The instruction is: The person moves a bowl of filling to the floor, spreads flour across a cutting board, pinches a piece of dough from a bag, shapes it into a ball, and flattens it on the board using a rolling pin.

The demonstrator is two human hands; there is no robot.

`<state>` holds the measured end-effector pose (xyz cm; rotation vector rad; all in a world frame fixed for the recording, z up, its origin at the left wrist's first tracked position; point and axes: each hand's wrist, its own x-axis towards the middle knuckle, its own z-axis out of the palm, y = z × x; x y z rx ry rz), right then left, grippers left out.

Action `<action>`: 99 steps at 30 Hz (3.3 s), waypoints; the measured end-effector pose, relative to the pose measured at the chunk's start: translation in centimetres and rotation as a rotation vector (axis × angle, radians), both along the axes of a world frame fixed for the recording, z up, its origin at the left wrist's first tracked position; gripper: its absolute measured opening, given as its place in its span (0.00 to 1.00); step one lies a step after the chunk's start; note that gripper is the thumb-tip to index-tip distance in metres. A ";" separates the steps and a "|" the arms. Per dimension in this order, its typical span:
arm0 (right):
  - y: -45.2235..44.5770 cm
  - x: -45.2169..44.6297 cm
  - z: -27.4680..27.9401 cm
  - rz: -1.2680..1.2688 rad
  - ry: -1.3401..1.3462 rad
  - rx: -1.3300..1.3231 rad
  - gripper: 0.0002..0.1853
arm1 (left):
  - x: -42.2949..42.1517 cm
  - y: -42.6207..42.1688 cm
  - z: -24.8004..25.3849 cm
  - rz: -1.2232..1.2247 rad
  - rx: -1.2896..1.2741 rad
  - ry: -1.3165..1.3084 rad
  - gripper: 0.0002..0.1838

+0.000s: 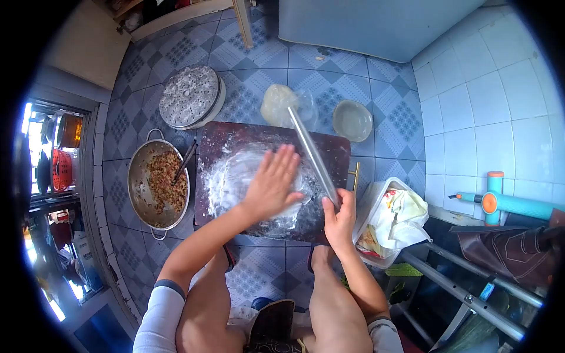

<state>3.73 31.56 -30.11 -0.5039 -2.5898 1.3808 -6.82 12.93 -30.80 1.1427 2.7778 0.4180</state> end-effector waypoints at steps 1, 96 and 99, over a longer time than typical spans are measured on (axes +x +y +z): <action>0.2 0.0 -0.4 -0.025 -0.011 -0.068 0.16 | 0.5 0.9 0.3 0.002 -0.001 0.000 0.48; -1.3 -30.8 -8.1 0.713 -0.585 0.411 0.24 | -4.7 -6.9 3.2 0.266 0.558 -0.275 0.24; -2.0 -30.6 -8.0 0.753 -0.537 0.464 0.29 | -4.3 -6.9 2.5 0.227 0.558 -0.201 0.23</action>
